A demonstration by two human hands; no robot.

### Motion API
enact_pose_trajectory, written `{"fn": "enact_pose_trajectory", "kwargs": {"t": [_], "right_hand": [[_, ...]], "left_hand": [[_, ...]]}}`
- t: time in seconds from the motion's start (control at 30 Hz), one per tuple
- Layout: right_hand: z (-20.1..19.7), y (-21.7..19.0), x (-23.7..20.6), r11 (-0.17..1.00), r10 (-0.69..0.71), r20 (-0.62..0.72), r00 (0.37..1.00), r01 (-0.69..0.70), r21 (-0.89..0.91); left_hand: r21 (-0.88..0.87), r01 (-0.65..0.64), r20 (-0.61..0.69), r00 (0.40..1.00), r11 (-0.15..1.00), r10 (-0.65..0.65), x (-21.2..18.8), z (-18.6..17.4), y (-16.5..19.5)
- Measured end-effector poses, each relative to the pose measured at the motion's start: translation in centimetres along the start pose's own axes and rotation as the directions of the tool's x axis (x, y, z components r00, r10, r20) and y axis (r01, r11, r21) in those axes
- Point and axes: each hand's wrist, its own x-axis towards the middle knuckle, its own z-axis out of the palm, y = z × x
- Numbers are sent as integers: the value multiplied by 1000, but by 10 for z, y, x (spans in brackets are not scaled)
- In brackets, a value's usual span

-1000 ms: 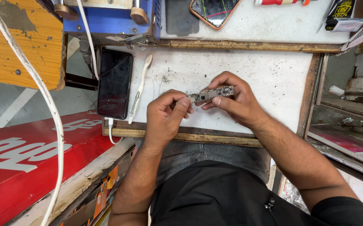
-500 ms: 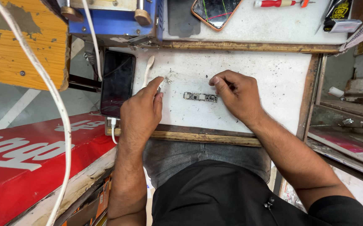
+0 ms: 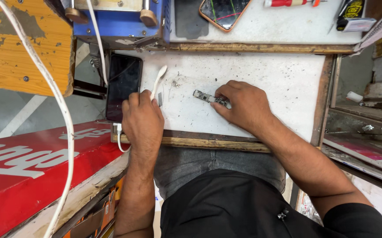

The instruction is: The person disassembles a small electronic component on a workbench, removes several tiny parts, and uses a toothbrush to clean the component. The person then reassembles the component and places it back on the workbench.

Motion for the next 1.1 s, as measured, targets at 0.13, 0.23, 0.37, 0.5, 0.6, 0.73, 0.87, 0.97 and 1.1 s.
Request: {"fn": "enact_pose_trajectory", "kwargs": {"t": [0.13,0.23,0.37,0.5,0.6,0.73,0.87,0.97,1.1], "right_hand": [[-2,6,2,998,-2,19,1000,0,66],[-12,16,5,997,22,57,998,-26,75],[-21,20,2,999,6,85,996,-10,51],[-17,14,1,997,28,156,987,-17,-72],[-14,14,0,998,9,156,988,0,-60],[-11,16,0,996,-26,133,991,37,-78],[-11,14,-1,996,-1,122,993,12,-90],[-10,11,0,996,16,132,991,-5,-87],[-9,10,2,994,48,175,983,-29,-107]], "left_hand": [[-50,-72,-129,989,996,65,-10,3,-4],[-209,-106,-98,991,972,87,-22,5,-4],[-349,122,370,929,929,17,-50,10,21],[-337,-273,155,928,901,339,-69,15,51],[-313,-239,283,900,919,331,-63,14,53],[-117,-273,266,918,955,295,-52,5,54],[-60,-304,454,840,951,297,-53,-6,73],[-53,-227,478,849,972,225,-49,-11,77],[-38,-239,412,881,970,233,-51,-11,78]]}}
